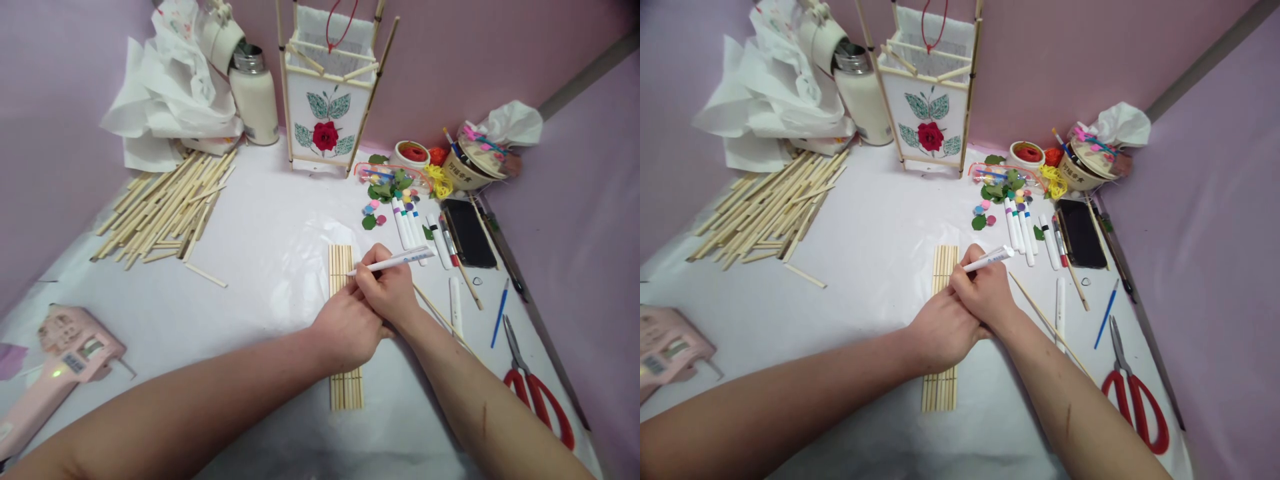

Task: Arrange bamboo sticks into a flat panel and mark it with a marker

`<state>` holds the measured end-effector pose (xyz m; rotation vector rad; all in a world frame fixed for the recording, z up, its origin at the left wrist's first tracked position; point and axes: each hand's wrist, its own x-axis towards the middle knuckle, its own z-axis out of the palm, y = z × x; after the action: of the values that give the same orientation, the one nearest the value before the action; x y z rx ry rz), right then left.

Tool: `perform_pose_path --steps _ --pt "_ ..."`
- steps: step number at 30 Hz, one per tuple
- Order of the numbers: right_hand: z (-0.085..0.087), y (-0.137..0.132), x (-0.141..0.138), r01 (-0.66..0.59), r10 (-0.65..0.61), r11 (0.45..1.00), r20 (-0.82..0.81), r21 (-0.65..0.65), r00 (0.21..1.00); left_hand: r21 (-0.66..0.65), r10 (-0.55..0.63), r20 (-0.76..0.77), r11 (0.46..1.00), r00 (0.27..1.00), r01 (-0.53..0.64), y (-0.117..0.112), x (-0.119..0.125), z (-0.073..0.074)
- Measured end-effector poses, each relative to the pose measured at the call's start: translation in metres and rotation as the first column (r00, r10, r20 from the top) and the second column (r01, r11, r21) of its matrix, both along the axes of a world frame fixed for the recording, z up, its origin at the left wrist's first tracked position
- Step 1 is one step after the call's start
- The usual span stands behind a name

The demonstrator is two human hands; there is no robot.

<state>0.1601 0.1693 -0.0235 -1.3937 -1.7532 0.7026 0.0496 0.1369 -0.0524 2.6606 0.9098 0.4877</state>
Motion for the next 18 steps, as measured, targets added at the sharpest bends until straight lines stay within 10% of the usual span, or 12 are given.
perform_pose_path --steps 18 --pt "0.0013 0.0003 -0.0004 -0.041 0.041 0.999 -0.007 0.016 0.999 -0.028 0.003 -0.009 1.000 1.000 -0.004 0.0007 0.0002 0.0032"
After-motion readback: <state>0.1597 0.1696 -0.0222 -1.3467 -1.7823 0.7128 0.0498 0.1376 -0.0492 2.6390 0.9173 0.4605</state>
